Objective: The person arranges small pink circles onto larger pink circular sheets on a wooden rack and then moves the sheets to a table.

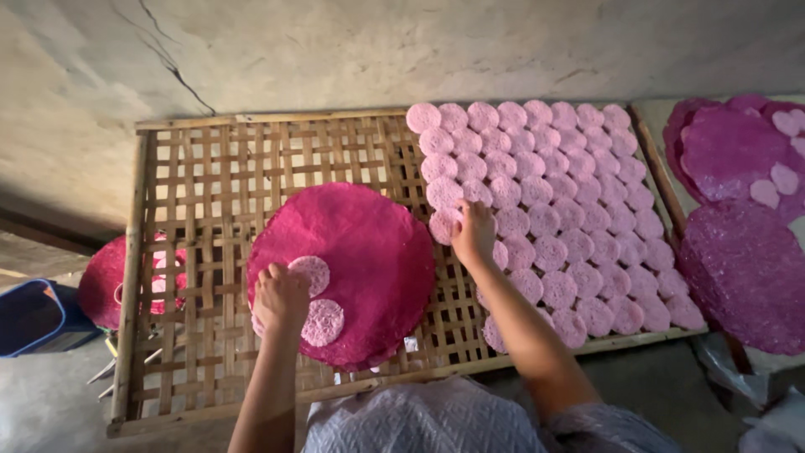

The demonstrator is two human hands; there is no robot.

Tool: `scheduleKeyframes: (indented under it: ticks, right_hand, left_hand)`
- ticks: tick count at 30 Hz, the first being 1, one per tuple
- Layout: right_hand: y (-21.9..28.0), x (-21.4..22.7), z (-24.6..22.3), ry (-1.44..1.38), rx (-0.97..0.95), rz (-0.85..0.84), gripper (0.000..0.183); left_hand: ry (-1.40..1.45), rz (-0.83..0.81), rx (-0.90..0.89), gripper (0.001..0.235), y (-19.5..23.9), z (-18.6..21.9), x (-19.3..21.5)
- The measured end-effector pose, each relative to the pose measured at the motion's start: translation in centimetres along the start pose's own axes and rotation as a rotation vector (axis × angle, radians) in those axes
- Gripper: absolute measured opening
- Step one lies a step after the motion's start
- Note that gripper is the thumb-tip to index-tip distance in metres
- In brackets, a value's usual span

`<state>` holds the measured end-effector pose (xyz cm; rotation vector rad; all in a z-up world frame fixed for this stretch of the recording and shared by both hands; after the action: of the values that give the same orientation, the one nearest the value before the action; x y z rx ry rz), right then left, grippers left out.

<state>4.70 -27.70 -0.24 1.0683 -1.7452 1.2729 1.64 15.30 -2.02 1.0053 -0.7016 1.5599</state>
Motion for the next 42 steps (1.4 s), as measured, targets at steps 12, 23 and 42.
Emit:
scheduleKeyframes:
  ticks: [12, 23, 42]
  right_hand:
    - [9.4, -2.4, -14.0, -0.94, 0.009, -0.425, 0.038]
    - [10.6, -4.4, -1.1, -0.503, -0.371, -0.688, 0.035]
    - [10.2, 6.0, -4.3, -0.303, 0.102, 0.095, 0.033]
  left_hand:
    - [0.215, -0.349, 0.057, 0.026, 0.2, 3.1, -4.6]
    - [0.382, -0.376, -0.34, 0.044, 7.8, 12.8, -0.3]
    - [0.076, -0.515, -0.402, 0.018, 8.4, 3.1, -2.1]
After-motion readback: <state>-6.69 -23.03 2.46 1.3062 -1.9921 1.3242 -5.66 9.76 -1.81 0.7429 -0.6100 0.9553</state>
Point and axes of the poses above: each hand's wrist, its own y-axis away from the middle knuckle, its own x-axis out of the back of the hand, z = x × y, the point moved 9 cm from there along -y, towards the middle knuckle, and after that the axes turned 8 degrees about y, right-handed, at the moved point
